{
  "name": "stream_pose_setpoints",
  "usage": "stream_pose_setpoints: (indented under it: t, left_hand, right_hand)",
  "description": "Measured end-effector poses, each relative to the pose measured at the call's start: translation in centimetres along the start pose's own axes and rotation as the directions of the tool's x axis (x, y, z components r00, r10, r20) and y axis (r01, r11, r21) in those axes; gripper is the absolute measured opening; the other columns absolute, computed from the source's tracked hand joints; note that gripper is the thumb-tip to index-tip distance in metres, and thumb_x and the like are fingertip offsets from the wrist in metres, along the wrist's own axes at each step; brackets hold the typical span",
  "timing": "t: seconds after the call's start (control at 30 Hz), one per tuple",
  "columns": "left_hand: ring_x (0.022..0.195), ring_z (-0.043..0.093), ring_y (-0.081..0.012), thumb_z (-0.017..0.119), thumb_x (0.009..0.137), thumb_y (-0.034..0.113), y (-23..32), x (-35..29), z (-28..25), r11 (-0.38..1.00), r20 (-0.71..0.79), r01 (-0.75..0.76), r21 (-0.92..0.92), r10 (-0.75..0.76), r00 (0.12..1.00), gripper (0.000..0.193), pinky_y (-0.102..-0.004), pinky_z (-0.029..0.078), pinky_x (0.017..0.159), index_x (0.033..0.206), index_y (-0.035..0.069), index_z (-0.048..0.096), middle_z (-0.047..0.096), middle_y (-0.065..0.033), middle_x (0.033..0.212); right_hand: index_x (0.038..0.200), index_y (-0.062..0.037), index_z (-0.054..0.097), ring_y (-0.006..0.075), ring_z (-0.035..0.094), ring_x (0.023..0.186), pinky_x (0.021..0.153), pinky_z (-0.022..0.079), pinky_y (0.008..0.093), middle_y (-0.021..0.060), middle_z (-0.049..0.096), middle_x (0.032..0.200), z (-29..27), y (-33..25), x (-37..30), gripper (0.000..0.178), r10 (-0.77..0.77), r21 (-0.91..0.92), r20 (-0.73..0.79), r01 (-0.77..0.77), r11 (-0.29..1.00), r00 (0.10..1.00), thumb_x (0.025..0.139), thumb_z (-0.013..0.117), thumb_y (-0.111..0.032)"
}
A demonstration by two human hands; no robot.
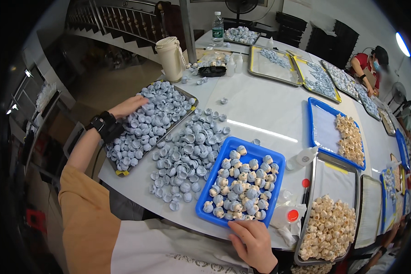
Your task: The person assembles small, flower-shaped decorative items by hand. They pick up a light blue base and a cream-colored center, apply a small amount of adhesive from a bottle, and press the two parts together. The finished items are placed into a blue tray, while the person continues to work through a large pile of components on the table.
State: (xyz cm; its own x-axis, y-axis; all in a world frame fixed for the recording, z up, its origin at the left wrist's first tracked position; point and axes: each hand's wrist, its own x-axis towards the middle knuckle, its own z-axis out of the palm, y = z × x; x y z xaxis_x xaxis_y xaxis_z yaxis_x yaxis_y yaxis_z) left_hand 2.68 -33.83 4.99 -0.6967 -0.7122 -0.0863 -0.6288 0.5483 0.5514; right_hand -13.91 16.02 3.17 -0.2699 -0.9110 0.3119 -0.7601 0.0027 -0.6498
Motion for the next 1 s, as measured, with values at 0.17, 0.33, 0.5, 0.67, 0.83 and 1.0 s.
stream_pose_setpoints:
  t: [0.17,0.33,0.5,0.67,0.83,1.0]
  left_hand:
    - [0.083,0.055,-0.0252,0.055,0.087,0.036,3.7,-2.9,1.3,0.976,0.009,-0.131,0.173,0.132,0.991,0.035,-0.0348,0.044,0.075,0.103,0.005,0.053,0.055,-0.0164,0.091]
    - [0.098,0.047,-0.0337,0.054,0.086,0.031,5.1,-4.8,4.5,0.847,0.003,-0.336,0.412,0.368,0.930,0.032,-0.0412,0.038,0.088,0.107,0.006,0.054,0.051,-0.0164,0.100]
    - [0.107,0.044,-0.0335,0.054,0.087,0.033,8.7,-7.3,6.2,0.784,0.124,-0.451,0.426,0.443,0.888,0.037,-0.0427,0.036,0.093,0.113,0.007,0.054,0.049,-0.0177,0.109]
    - [0.118,0.039,-0.0323,0.052,0.089,0.035,10.3,-9.7,3.1,0.777,0.064,-0.547,0.311,0.558,0.828,0.040,-0.0392,0.032,0.099,0.119,0.008,0.053,0.044,-0.0184,0.123]
    - [0.117,0.044,-0.0208,0.038,0.097,0.033,0.4,-11.0,-6.9,0.974,-0.311,-0.168,0.149,0.208,0.928,0.040,-0.0291,0.031,0.100,0.120,0.003,0.053,0.051,-0.0115,0.120]
    - [0.135,0.025,-0.0262,0.034,0.092,0.054,-15.4,-12.2,-4.6,0.978,-0.368,0.199,-0.066,-0.209,0.906,0.071,-0.0312,0.019,0.109,0.136,-0.002,0.034,0.032,-0.0174,0.142]
  right_hand:
    - [0.098,-0.0023,0.064,0.0281,0.057,0.082,0.071,0.044,0.0347,0.0120,0.062,0.091,0.3,-0.1,0.1,0.028,0.003,-0.004,-0.001,-0.003,1.000,1.000,0.070,0.067,-0.004]
    - [0.098,-0.0017,0.064,0.0287,0.057,0.081,0.071,0.044,0.0353,0.0126,0.062,0.091,0.3,-0.1,0.1,0.028,0.008,-0.015,0.001,-0.008,1.000,1.000,0.070,0.066,-0.003]
    - [0.098,-0.0012,0.064,0.0297,0.058,0.081,0.071,0.045,0.0360,0.0136,0.061,0.091,0.3,-0.2,-0.2,0.028,0.014,-0.001,-0.001,-0.014,1.000,1.000,0.070,0.065,-0.002]
    - [0.098,-0.0008,0.064,0.0307,0.058,0.082,0.072,0.046,0.0361,0.0142,0.061,0.090,0.4,-0.5,-0.3,0.028,0.040,0.000,-0.008,-0.040,0.999,0.999,0.070,0.064,-0.001]
    - [0.096,-0.0004,0.064,0.0301,0.058,0.082,0.072,0.047,0.0356,0.0145,0.061,0.090,0.5,-0.6,-0.2,0.026,0.039,0.011,-0.023,-0.039,0.999,0.999,0.070,0.063,0.001]
    - [0.095,0.0004,0.063,0.0294,0.058,0.081,0.072,0.046,0.0349,0.0142,0.061,0.088,0.5,-0.7,0.2,0.024,0.016,0.024,-0.054,-0.015,1.000,0.998,0.070,0.062,0.001]
